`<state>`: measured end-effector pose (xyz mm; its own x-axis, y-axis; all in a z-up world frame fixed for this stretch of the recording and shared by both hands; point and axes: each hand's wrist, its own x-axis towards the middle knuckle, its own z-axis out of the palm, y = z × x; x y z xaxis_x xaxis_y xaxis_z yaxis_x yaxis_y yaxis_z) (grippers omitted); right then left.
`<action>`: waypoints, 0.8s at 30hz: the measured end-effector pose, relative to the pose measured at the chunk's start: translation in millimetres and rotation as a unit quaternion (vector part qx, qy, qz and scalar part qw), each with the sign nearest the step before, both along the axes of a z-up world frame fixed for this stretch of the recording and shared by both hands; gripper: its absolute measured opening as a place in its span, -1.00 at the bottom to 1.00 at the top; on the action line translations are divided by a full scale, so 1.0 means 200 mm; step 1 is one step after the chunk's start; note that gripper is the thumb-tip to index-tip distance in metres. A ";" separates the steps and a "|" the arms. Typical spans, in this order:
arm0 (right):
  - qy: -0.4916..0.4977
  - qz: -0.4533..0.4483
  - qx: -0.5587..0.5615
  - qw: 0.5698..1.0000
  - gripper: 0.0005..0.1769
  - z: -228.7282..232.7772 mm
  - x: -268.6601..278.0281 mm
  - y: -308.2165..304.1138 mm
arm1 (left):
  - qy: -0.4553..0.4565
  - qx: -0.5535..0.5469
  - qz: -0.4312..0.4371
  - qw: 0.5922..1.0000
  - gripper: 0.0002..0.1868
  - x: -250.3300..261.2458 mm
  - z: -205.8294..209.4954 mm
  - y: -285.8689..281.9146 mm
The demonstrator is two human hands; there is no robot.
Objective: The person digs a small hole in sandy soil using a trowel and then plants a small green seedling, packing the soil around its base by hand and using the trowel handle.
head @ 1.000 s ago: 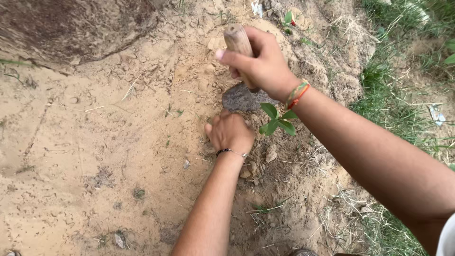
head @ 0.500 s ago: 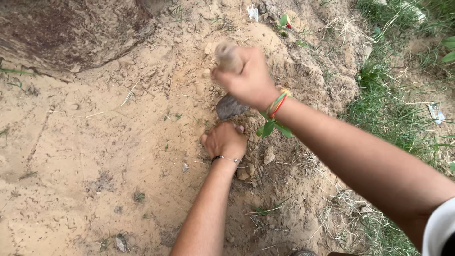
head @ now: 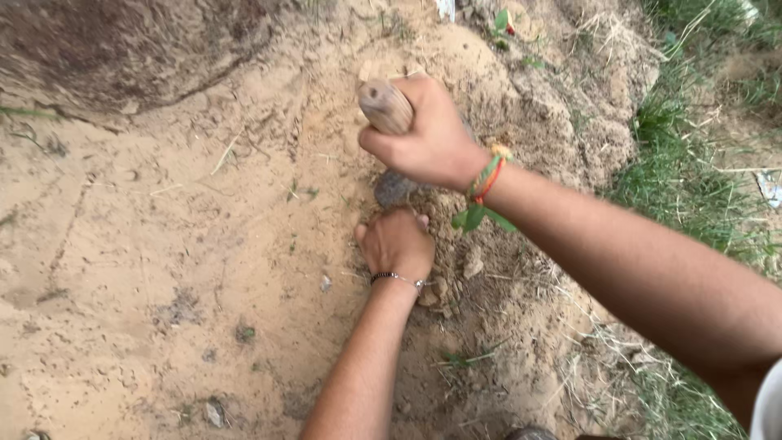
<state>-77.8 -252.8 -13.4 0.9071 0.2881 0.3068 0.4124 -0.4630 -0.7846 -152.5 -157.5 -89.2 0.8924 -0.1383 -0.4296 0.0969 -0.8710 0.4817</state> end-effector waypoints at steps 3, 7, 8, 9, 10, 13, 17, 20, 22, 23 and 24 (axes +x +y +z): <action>-0.011 0.021 0.006 1.000 -0.81 0.02 0.03 0.02 | -0.004 -0.003 -0.017 1.000 -0.88 -0.03 -0.01 0.00; -0.059 0.066 0.018 0.996 -0.72 -0.04 0.05 0.02 | -0.014 -0.016 -0.020 1.000 -0.93 -0.04 -0.01 0.01; -0.058 0.073 0.009 0.996 -0.65 -0.05 0.05 0.03 | -0.011 -0.014 -0.020 1.000 -0.95 -0.04 -0.01 0.01; -0.034 0.054 -0.007 0.998 -0.70 -0.05 0.05 0.02 | -0.009 -0.012 -0.019 1.000 -0.95 -0.03 -0.01 0.01; -0.009 0.036 -0.022 0.999 -0.75 -0.04 0.04 0.02 | -0.007 -0.010 -0.017 1.000 -0.94 -0.02 -0.01 0.01; -0.017 0.038 -0.028 0.999 -0.81 -0.02 0.02 0.04 | -0.056 -0.010 -0.013 0.998 -0.95 -0.03 -0.03 0.01; -0.098 0.068 0.021 0.993 -0.82 0.00 0.02 0.00 | -0.019 -0.006 -0.032 0.999 -0.93 -0.04 -0.04 0.01; -0.018 0.045 -0.038 0.998 -0.76 -0.06 0.01 0.02 | -0.029 -0.014 -0.025 0.999 -0.96 -0.05 -0.04 0.00; -0.014 0.037 -0.025 0.999 -0.80 -0.04 0.03 0.02 | -0.069 -0.025 -0.008 0.997 -0.97 -0.04 -0.03 0.01; -0.004 0.031 -0.017 0.999 -0.82 -0.04 0.00 0.01 | -0.068 -0.014 -0.018 0.997 -0.98 -0.05 -0.04 0.01; -0.015 0.038 -0.020 0.999 -0.83 -0.03 -0.01 0.01 | -0.066 -0.003 -0.028 0.997 -0.98 -0.05 -0.05 0.01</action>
